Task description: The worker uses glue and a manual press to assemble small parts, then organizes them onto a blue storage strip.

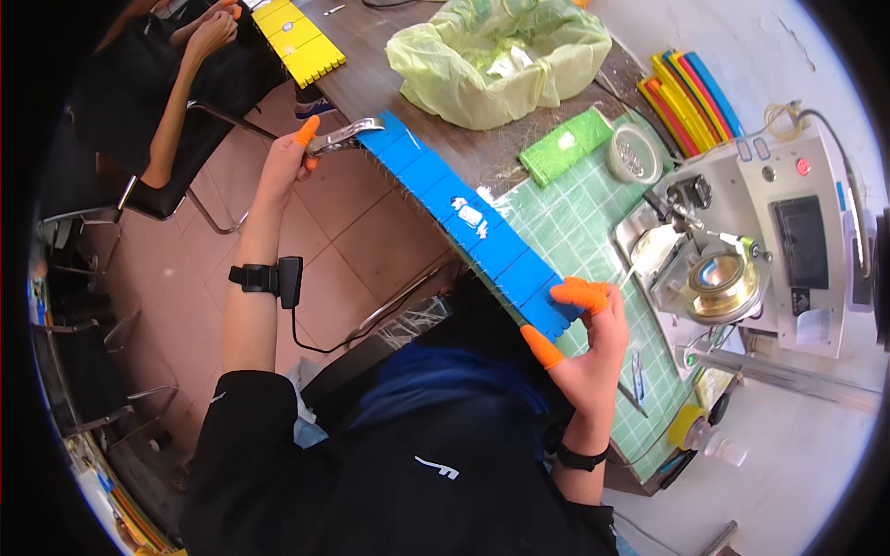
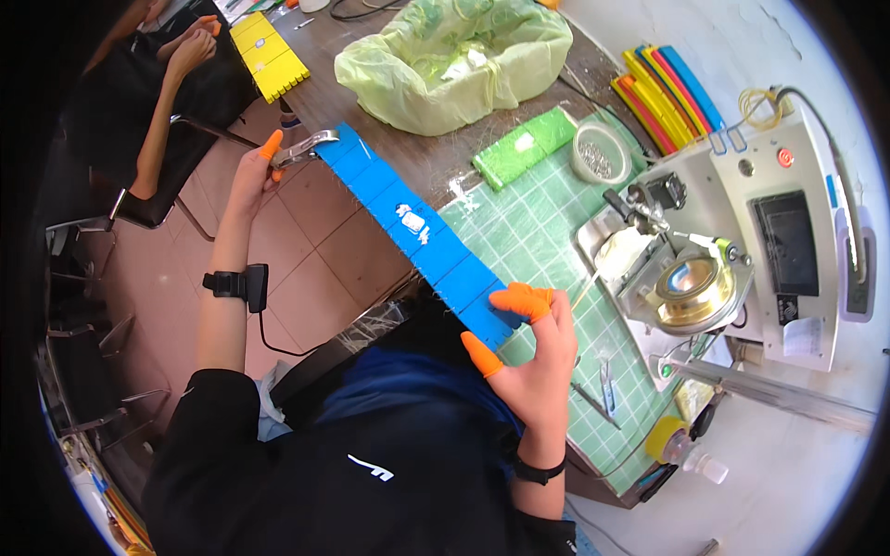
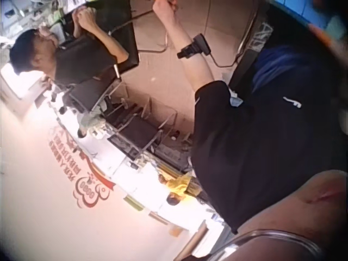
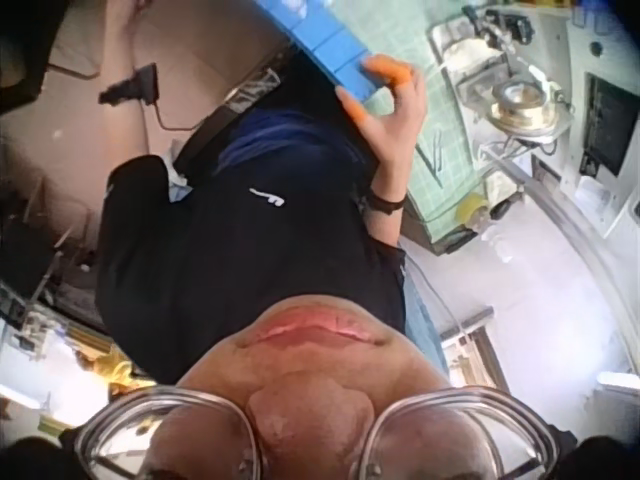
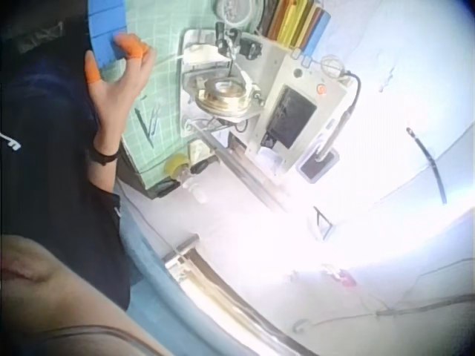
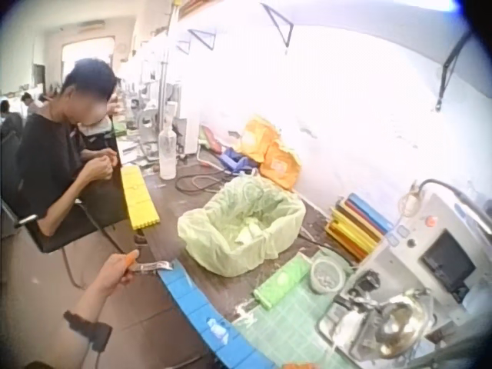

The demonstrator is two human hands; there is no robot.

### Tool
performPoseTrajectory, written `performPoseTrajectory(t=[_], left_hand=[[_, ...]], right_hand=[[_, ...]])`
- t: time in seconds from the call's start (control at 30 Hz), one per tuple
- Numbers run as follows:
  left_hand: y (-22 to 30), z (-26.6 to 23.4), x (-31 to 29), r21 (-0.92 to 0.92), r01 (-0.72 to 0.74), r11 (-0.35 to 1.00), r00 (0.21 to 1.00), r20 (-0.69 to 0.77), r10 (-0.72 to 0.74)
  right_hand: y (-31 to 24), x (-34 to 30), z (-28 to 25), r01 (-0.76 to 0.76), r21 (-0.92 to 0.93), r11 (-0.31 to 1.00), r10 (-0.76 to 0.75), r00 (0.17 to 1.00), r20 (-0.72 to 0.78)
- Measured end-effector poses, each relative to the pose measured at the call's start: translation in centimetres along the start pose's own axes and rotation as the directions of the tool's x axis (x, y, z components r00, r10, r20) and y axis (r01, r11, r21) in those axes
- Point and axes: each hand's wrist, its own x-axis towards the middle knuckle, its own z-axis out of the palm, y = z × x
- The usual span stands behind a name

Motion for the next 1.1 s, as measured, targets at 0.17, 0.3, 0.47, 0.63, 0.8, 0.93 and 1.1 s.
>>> performPoseTrajectory(t=[0.17,0.3,0.47,0.63,0.8,0.93,1.1], left_hand=[[-2.3,-4.3,1.3,0.097,-0.094,0.991,0.955,-0.271,0.117],[-1.5,-4.3,1.2,0.314,-0.055,0.948,0.947,-0.285,0.15],[0.9,-0.4,0.1,0.771,-0.125,0.624,0.924,-0.138,0.357],[9.2,3.4,-4.1,0.169,-0.513,0.841,0.836,-0.121,0.535],[17.2,13.2,-11.7,-0.788,-0.316,0.528,0.428,0.378,0.821],[19.4,18.6,-18.8,-0.78,-0.085,0.62,0.087,0.614,0.784],[14.6,16.7,-16.3,-0.617,0.138,0.775,0.29,0.773,0.564]], right_hand=[[-0.9,-0.8,-1.7,-0.052,0.249,0.967,0.06,0.998,-0.022],[-1.5,-0.6,-5.3,-0.007,0.37,0.929,0.039,0.996,-0.081],[-5.0,0.3,-10.1,0.22,0.385,0.896,-0.096,0.944,-0.317],[-10.9,2.3,-12.2,0.428,0.181,0.886,-0.309,0.834,-0.457],[-15.4,3.9,-12.4,0.524,-0.044,0.851,-0.483,0.745,-0.459],[-18.0,4.3,-13.4,0.643,-0.277,0.714,-0.694,0.597,-0.403],[-21.9,4.9,-19.9,0.642,-0.518,0.565,-0.823,0.399,-0.404]])
